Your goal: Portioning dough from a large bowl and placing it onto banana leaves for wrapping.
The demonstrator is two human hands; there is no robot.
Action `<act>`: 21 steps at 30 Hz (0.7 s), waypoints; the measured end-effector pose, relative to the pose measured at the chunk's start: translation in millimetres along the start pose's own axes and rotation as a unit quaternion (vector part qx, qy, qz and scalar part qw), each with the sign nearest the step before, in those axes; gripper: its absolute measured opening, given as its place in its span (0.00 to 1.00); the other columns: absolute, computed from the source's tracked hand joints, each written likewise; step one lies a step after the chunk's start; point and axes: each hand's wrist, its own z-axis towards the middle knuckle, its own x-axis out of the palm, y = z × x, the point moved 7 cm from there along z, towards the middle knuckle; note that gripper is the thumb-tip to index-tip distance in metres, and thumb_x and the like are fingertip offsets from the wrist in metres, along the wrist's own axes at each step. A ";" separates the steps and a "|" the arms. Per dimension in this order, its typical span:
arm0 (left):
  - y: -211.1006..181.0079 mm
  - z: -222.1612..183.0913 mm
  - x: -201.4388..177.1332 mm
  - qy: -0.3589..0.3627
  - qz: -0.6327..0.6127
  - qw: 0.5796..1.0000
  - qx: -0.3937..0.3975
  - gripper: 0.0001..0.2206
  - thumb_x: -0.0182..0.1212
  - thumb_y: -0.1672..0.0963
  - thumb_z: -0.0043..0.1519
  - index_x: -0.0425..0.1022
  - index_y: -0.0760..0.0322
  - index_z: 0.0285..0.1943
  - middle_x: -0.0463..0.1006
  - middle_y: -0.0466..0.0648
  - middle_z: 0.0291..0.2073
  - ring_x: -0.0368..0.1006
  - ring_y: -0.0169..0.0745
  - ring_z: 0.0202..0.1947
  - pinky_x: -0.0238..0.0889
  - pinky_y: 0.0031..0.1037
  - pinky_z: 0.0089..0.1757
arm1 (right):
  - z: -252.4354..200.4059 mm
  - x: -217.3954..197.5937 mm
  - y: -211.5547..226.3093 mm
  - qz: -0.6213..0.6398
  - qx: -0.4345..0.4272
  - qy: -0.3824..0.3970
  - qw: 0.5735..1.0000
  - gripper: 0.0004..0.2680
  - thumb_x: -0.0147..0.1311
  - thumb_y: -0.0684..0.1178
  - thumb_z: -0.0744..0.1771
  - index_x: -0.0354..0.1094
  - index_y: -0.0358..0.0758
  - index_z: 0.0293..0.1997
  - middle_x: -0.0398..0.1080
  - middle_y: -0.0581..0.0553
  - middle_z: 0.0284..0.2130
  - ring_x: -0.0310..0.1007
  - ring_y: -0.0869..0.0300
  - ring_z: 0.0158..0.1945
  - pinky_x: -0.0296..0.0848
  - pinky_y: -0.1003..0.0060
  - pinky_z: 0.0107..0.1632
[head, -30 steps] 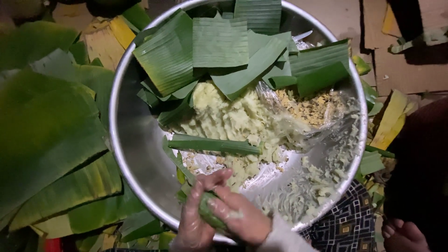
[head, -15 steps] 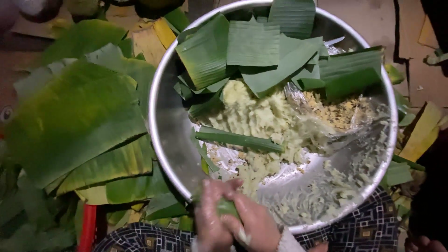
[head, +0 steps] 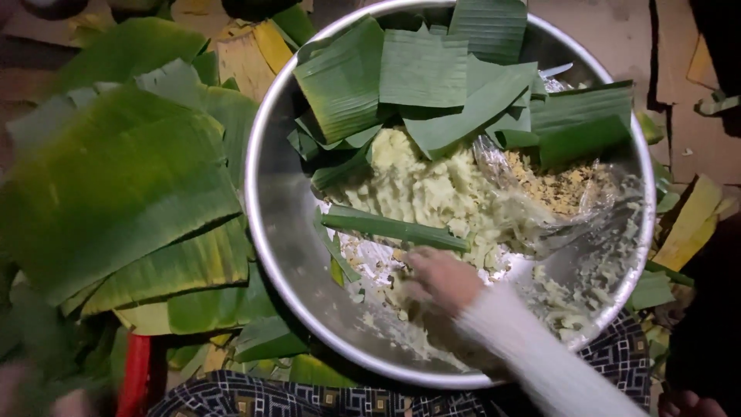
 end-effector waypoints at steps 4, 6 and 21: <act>-41.1 37.6 94.4 0.007 -0.015 0.999 -0.034 0.22 0.58 0.59 0.55 0.71 0.76 0.59 0.74 0.48 0.10 0.68 0.38 0.04 0.67 0.28 0.09 | -19.2 -30.0 80.8 -0.074 0.084 0.219 0.969 0.12 0.48 0.59 0.69 0.78 0.51 0.48 0.72 0.48 0.48 0.64 0.55 0.57 0.59 0.53 0.70; -71.3 69.0 152.6 0.050 0.062 0.997 -0.004 0.12 0.64 0.60 0.57 0.82 0.54 0.49 0.85 0.44 0.48 0.80 0.39 0.43 0.77 0.31 0.43 | -27.3 -0.7 70.1 -0.038 0.097 0.271 0.957 0.12 0.44 0.60 0.72 0.68 0.43 0.47 0.71 0.46 0.33 0.70 0.59 0.33 0.79 0.63 0.46; -64.9 177.7 239.4 0.013 0.102 0.995 0.012 0.08 0.61 0.59 0.61 0.65 0.56 0.31 0.69 0.40 0.19 0.61 0.34 0.18 0.62 0.29 0.27 | -97.9 -7.0 52.1 0.202 -0.150 0.054 0.966 0.13 0.52 0.60 0.69 0.73 0.41 0.45 0.77 0.46 0.38 0.76 0.58 0.42 0.76 0.61 0.52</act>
